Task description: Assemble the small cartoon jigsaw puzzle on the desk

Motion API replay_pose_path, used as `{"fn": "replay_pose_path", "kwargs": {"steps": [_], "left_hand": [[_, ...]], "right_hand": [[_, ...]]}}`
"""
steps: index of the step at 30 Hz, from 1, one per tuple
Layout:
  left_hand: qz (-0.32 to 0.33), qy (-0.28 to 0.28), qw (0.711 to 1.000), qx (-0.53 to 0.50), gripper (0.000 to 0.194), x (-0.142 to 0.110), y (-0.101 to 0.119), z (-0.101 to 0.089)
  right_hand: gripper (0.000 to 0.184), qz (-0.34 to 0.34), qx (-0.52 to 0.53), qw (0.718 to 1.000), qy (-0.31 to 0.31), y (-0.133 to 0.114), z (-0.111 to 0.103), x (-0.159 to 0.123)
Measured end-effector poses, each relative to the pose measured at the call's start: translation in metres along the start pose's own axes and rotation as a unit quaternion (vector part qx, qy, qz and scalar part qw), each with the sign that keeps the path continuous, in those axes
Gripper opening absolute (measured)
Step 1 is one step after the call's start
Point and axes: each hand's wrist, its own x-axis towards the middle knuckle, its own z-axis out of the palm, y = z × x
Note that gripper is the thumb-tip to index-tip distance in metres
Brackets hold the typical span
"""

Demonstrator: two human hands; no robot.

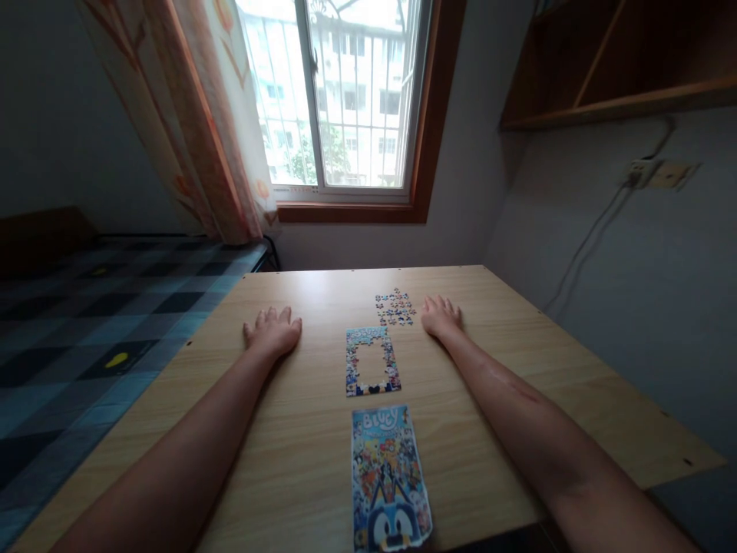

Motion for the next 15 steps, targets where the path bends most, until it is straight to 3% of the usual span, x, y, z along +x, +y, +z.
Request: {"fn": "replay_pose_path", "kwargs": {"steps": [9,12,15], "left_hand": [[0.028,-0.028,0.999,0.015,0.063,-0.011,0.007,-0.006],[0.098,0.002,0.995,-0.032,0.052,-0.014,0.01,-0.009],[0.134,0.057,0.978,-0.15,0.044,-0.017,0.013,-0.014]], "right_hand": [[0.056,-0.004,0.005,1.0,0.005,-0.003,-0.001,0.008],[0.056,0.0,0.006,1.0,0.009,-0.005,0.0,0.013],[0.056,0.002,0.009,1.0,0.014,-0.005,0.002,0.016]]}}
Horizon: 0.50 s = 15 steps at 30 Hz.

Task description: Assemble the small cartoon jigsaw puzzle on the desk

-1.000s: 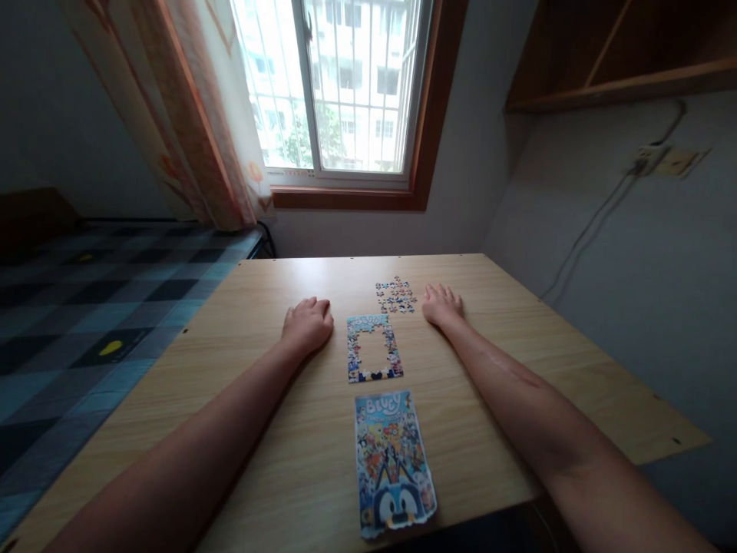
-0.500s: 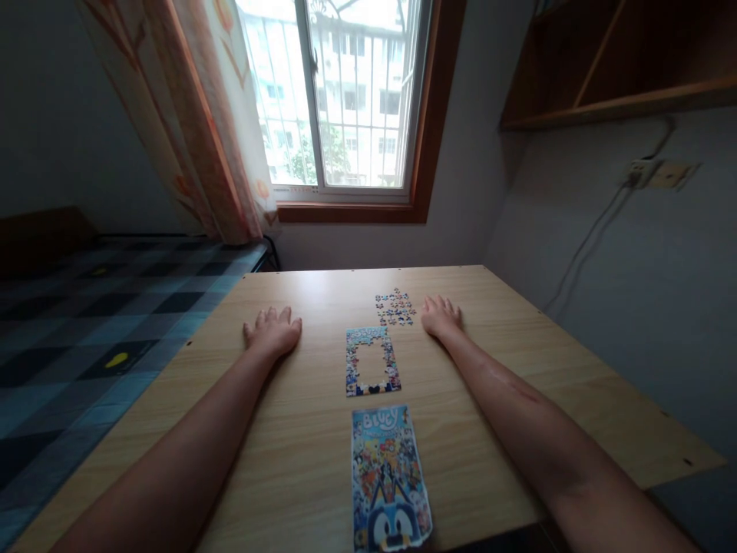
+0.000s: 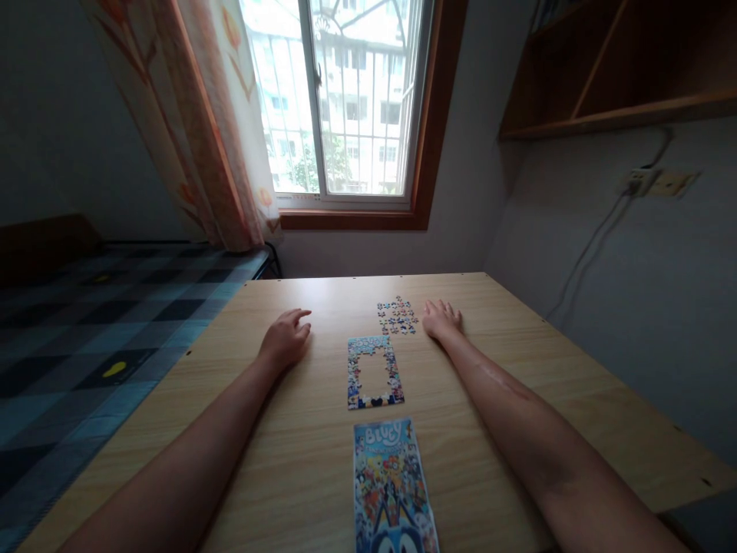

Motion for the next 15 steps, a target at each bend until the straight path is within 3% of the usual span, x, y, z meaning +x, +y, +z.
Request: {"fn": "replay_pose_path", "kwargs": {"steps": [4,8,15], "left_hand": [[-0.06,0.072,0.987,-0.133,0.041,-0.0015,0.0026,-0.0041],[-0.086,0.106,0.967,-0.216,0.046,-0.002,0.0026,-0.004],[-0.112,0.123,0.976,-0.143,0.039,-0.0048,0.0079,-0.0103]], "right_hand": [[0.054,0.0,0.011,1.0,0.009,0.0014,0.0019,0.0021],[0.052,-0.001,0.035,0.999,0.017,0.0022,0.0025,0.0019],[0.045,-0.023,0.107,0.993,0.041,0.0066,-0.0028,0.0027]]}}
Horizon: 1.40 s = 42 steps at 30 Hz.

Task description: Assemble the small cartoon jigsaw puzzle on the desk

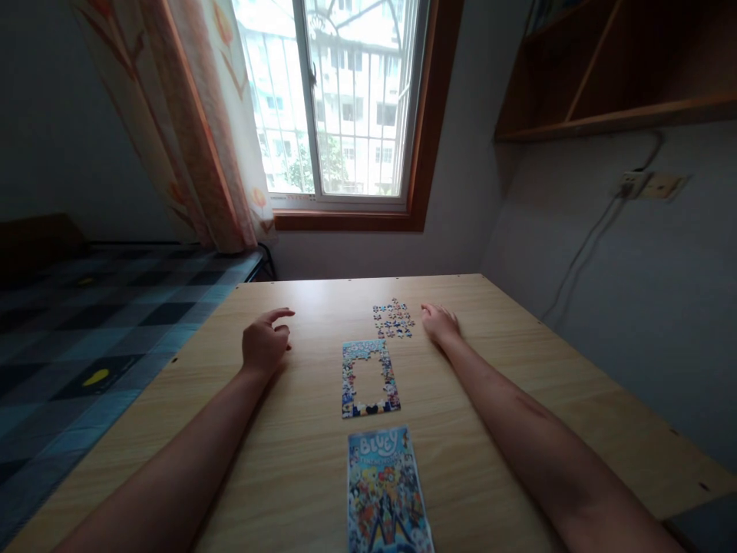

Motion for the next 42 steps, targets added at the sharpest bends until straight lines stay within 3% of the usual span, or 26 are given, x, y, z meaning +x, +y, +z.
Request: {"fn": "replay_pose_path", "kwargs": {"steps": [3,9,16,19,27,32,38,42], "left_hand": [[0.011,0.017,1.0,-0.005,0.031,-0.002,0.002,-0.001],[-0.001,-0.008,1.0,0.005,0.024,-0.004,0.004,0.002],[-0.014,-0.019,0.996,-0.088,0.043,-0.002,0.001,0.008],[-0.001,-0.023,0.995,-0.101,0.046,-0.002,-0.001,0.009],[0.015,0.03,0.999,-0.025,0.026,-0.004,0.002,0.004],[-0.022,0.019,0.999,-0.013,0.018,-0.006,0.004,0.003],[-0.029,-0.005,0.999,-0.041,0.029,0.001,-0.007,0.008],[-0.023,-0.015,0.998,-0.053,0.028,0.005,-0.011,0.011]], "right_hand": [[0.045,-0.004,0.042,0.999,0.015,0.004,-0.003,0.001],[0.042,-0.035,0.12,0.991,0.044,0.007,-0.007,-0.002],[0.03,-0.184,0.13,0.972,0.072,-0.009,-0.016,-0.019],[0.031,-0.218,0.117,0.966,0.074,-0.016,-0.018,-0.026],[0.029,-0.22,0.122,0.966,0.066,-0.011,-0.018,-0.026],[0.028,-0.247,0.124,0.96,0.055,-0.007,-0.016,-0.022],[0.03,-0.249,0.139,0.957,0.06,-0.004,-0.025,-0.021],[0.028,-0.276,0.145,0.95,-0.002,-0.003,-0.031,-0.023]]}}
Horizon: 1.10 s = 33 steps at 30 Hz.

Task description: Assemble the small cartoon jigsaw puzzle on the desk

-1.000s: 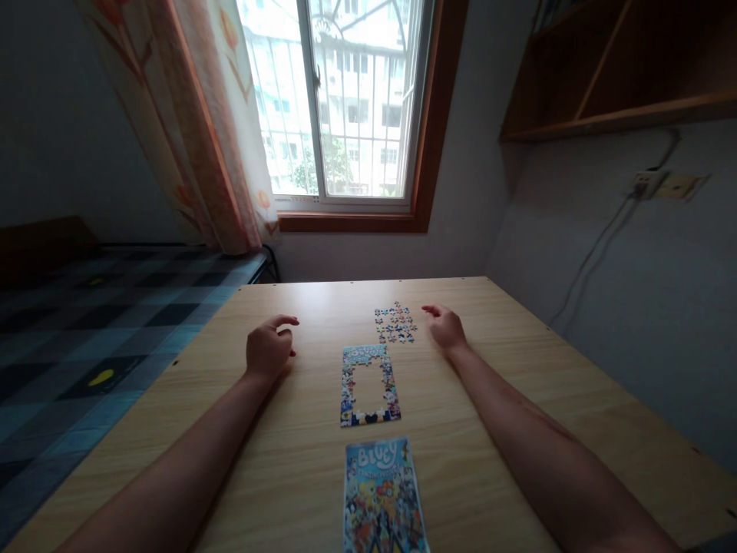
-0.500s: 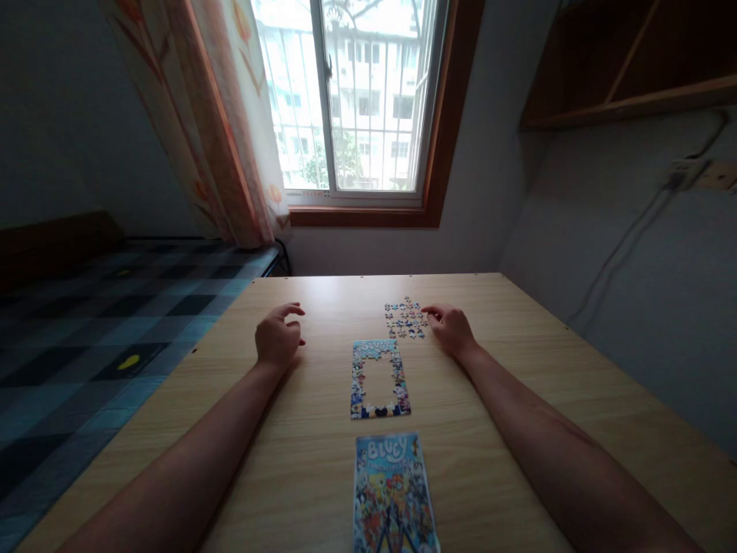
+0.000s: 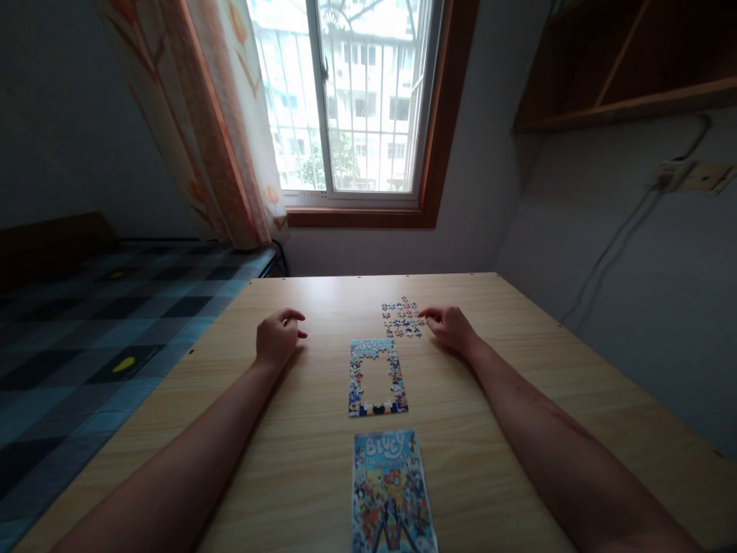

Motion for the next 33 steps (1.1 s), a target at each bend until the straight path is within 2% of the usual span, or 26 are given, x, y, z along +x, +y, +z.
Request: {"fn": "replay_pose_path", "kwargs": {"steps": [6,11,19,27,30,33], "left_hand": [[0.011,0.0,1.0,0.001,0.027,0.0,0.002,-0.002],[0.04,0.026,0.999,0.023,0.03,0.002,0.0,-0.003],[0.064,0.036,0.997,-0.016,0.024,0.0,0.002,-0.003],[0.094,-0.025,0.994,-0.054,0.022,-0.005,0.01,-0.001],[0.1,-0.047,0.993,-0.037,0.022,-0.006,0.012,0.0],[0.116,-0.063,0.991,-0.001,0.022,-0.008,0.015,0.001]], "right_hand": [[0.032,-0.046,-0.031,0.994,-0.098,-0.003,-0.003,0.0],[0.036,-0.063,-0.019,0.991,-0.116,0.003,-0.004,0.001],[0.026,-0.032,0.003,0.999,-0.032,0.008,0.003,-0.003],[0.027,-0.009,-0.026,0.997,0.065,0.009,0.003,-0.003],[0.027,0.012,-0.035,0.995,0.094,0.01,0.002,-0.003],[0.027,0.031,-0.041,0.994,0.097,0.01,0.002,-0.002]]}}
